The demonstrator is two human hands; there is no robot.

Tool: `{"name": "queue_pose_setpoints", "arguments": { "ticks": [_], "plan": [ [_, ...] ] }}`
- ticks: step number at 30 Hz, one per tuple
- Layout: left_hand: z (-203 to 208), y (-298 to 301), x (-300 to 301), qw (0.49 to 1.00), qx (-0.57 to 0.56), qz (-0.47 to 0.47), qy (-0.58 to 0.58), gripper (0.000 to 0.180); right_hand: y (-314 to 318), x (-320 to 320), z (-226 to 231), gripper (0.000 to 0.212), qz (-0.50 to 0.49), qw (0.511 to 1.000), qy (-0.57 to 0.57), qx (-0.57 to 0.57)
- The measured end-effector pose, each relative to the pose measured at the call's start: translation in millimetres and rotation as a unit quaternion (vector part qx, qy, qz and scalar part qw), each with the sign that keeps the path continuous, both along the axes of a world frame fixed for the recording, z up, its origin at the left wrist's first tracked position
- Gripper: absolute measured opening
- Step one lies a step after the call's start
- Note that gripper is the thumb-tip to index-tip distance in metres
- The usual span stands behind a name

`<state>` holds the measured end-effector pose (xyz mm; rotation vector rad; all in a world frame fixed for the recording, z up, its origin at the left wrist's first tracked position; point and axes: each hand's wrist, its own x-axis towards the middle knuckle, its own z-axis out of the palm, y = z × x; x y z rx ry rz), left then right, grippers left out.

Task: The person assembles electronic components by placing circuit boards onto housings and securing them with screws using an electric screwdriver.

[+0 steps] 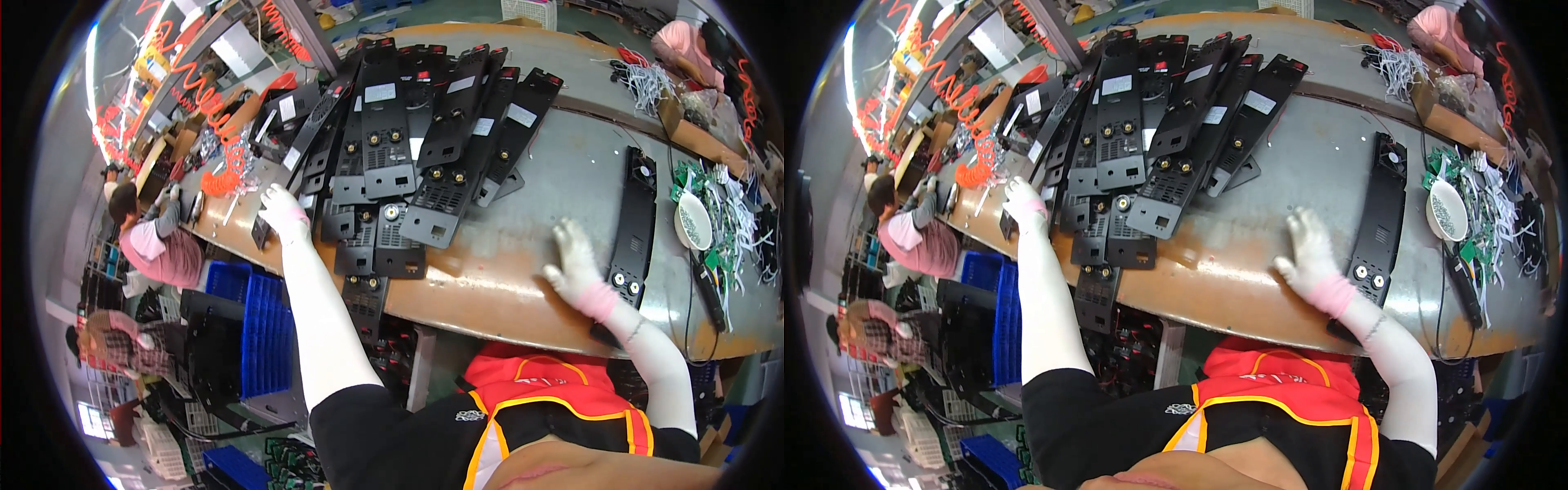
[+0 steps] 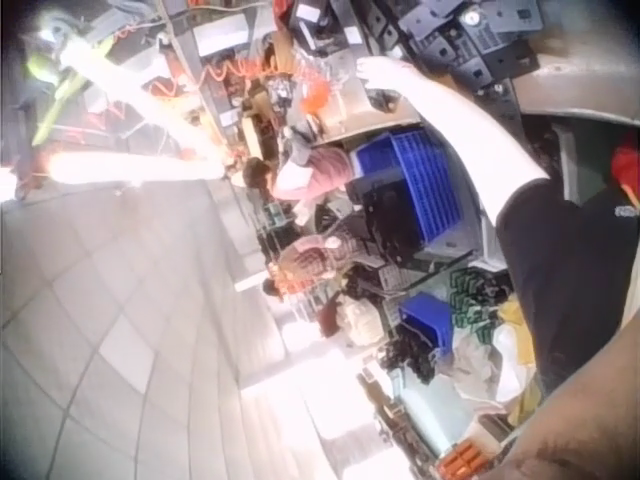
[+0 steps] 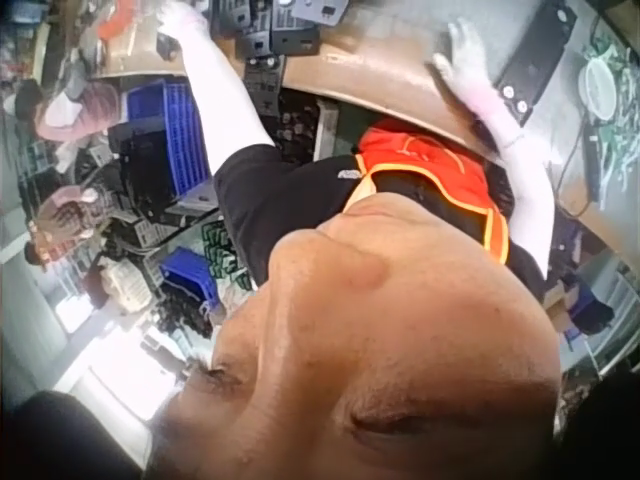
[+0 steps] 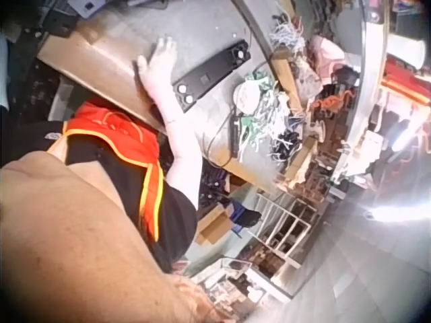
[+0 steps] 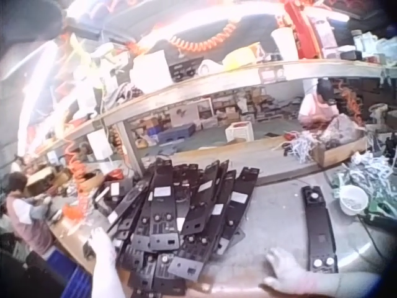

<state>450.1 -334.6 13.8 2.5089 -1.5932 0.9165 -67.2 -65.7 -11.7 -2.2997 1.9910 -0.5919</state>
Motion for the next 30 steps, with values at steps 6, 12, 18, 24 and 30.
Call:
{"name": "queue_pose_setpoints", "arguments": {
  "ticks": [6,12,18,24,30],
  "plan": [
    [-27,-32,35,0.994,-0.062,0.017,-0.09,0.025,-1,17,4,0.066,0.037,0.994,0.055,0.09],
    [-53,-56,72,0.998,-0.02,-0.047,-0.047,0.014,-4,16,8,0.067,0.051,0.991,0.07,0.099],
    [-3,-53,62,0.986,-0.131,-0.105,0.012,0.017,-1,16,5,0.067,0.039,0.993,0.069,0.091],
    [76,-15,58,0.961,-0.149,-0.104,0.21,0.026,-1,14,3,0.066,0.043,0.993,0.07,0.089],
    [148,30,13,0.99,-0.065,-0.122,0.029,0.022,4,9,-1,0.066,0.039,0.994,0.068,0.081]
  ]
}}
